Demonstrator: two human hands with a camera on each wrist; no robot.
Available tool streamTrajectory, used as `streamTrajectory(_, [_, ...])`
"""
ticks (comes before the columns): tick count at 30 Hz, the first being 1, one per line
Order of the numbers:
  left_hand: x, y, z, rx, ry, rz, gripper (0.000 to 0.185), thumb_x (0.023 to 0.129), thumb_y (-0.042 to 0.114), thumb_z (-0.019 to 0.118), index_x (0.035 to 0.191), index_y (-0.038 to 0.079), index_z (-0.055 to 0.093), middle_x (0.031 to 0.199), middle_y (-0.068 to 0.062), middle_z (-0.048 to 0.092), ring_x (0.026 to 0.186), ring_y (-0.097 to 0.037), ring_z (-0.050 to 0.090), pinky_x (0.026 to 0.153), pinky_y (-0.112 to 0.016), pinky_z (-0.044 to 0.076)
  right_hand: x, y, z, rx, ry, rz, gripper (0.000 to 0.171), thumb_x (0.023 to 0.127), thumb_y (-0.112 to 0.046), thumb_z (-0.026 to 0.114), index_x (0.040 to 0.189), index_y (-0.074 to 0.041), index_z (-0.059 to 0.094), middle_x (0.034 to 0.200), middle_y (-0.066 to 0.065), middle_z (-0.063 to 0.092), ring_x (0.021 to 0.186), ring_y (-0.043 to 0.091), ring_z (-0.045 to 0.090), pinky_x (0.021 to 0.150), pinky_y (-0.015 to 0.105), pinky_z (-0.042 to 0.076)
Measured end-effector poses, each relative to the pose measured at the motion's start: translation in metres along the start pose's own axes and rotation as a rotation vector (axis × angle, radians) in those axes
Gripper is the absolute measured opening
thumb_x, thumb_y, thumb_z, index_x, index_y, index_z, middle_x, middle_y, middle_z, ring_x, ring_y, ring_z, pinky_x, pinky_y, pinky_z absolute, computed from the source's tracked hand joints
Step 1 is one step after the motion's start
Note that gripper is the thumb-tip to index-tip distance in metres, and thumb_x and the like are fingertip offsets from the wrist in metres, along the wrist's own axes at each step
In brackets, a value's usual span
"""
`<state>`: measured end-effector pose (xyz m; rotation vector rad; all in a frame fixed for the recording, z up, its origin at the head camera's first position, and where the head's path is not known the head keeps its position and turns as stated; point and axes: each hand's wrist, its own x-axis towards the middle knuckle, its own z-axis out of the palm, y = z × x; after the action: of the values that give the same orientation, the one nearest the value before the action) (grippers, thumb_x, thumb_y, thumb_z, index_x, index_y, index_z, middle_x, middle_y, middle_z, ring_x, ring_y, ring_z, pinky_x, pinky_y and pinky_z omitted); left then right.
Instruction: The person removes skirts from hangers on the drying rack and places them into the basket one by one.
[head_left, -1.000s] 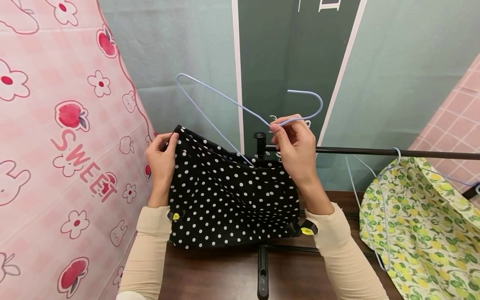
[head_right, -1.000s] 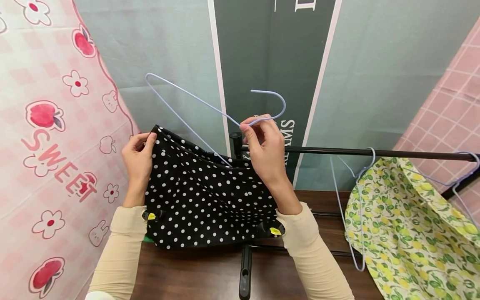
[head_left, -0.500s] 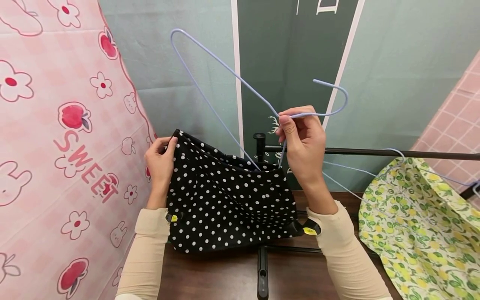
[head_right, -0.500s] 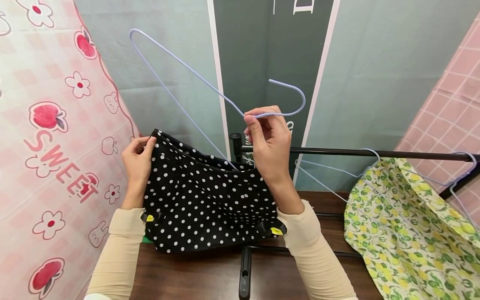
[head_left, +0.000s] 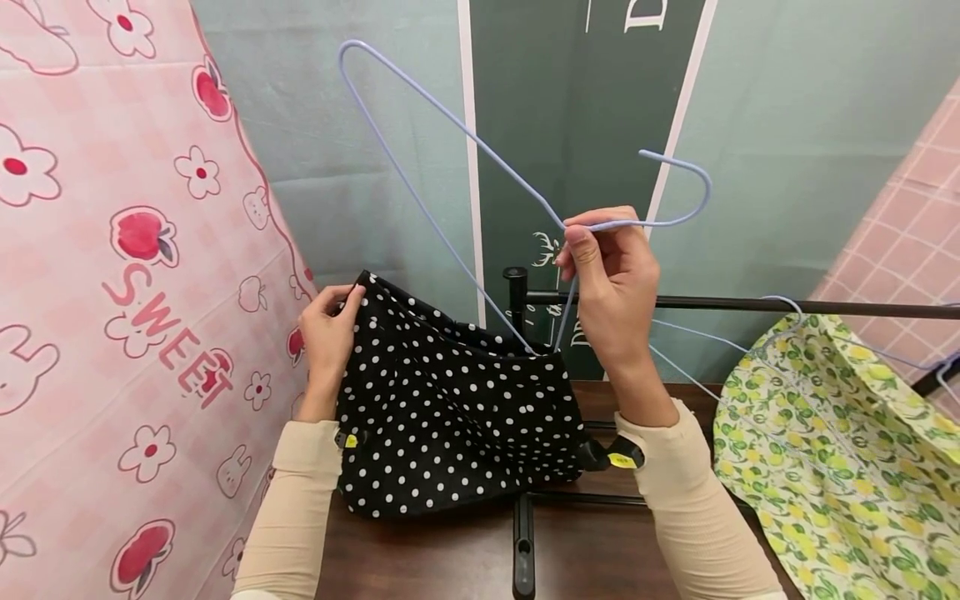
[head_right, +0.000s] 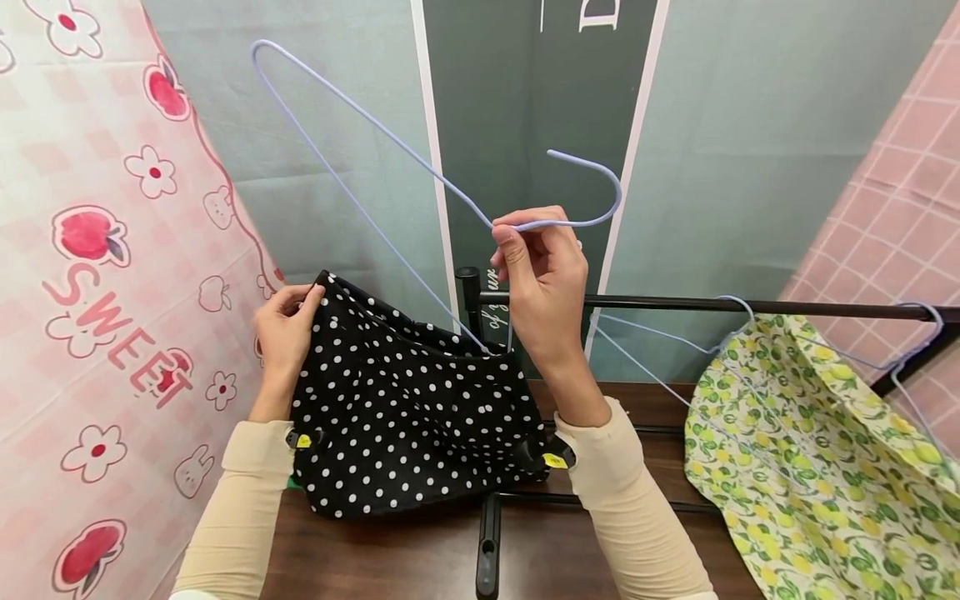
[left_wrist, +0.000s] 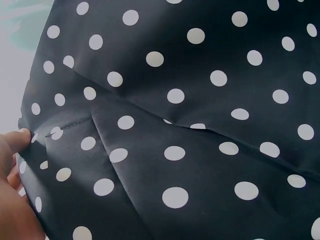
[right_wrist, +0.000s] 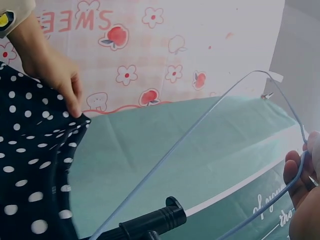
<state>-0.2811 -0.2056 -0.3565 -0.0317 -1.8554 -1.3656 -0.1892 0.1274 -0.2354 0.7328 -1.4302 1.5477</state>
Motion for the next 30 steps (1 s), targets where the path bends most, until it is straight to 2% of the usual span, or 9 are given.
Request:
streamTrajectory(7, [0.000, -0.007, 0.001, 0.020, -0.019, -0.001, 0.021, 0.096, 0.024, 0.083, 0.099, 0.003, 0.083, 0.094, -0.018, 0.080, 0.068, 0.004, 0.057, 0.069, -0.016, 0.043, -0.001, 0.000, -0.002, -0.016, 0.014, -0.005, 0.020, 0.102, 0.000, 0.067, 0.104, 0.019, 0.062, 0.095, -0.004, 0.063, 0.069, 0.013, 0.062, 0.063, 0.022, 0.053])
streamTrajectory(12, [0.001, -0.009, -0.001, 0.029, -0.025, -0.010, 0.022, 0.096, 0.023, 0.083, 0.100, 0.001, 0.083, 0.096, -0.019, 0.080, 0.070, 0.004, 0.057, 0.070, -0.015, 0.043, 0.000, 0.002, -0.006, -0.019, 0.065, -0.029, 0.025, 0.102, -0.005, 0.069, 0.104, 0.019, 0.062, 0.089, -0.003, 0.064, 0.067, 0.013, 0.061, 0.061, 0.022, 0.052])
streamTrajectory(17, [0.001, -0.011, -0.003, 0.043, -0.005, -0.030, 0.021, 0.097, 0.022, 0.082, 0.099, 0.001, 0.083, 0.095, -0.017, 0.079, 0.071, 0.004, 0.058, 0.071, -0.015, 0.044, 0.002, 0.002, -0.011, -0.022, 0.087, -0.050, 0.025, 0.102, -0.005, 0.069, 0.105, 0.019, 0.062, 0.088, -0.002, 0.065, 0.066, 0.015, 0.060, 0.061, 0.022, 0.052])
streamTrajectory(30, [0.009, -0.017, -0.012, 0.075, 0.035, -0.090, 0.024, 0.098, 0.026, 0.081, 0.102, 0.002, 0.082, 0.086, 0.008, 0.074, 0.071, 0.003, 0.058, 0.070, -0.015, 0.044, -0.017, 0.020, -0.025, -0.130, 0.027, 0.015, 0.020, 0.103, -0.001, 0.067, 0.104, 0.018, 0.063, 0.089, -0.008, 0.064, 0.065, 0.010, 0.058, 0.061, 0.019, 0.050])
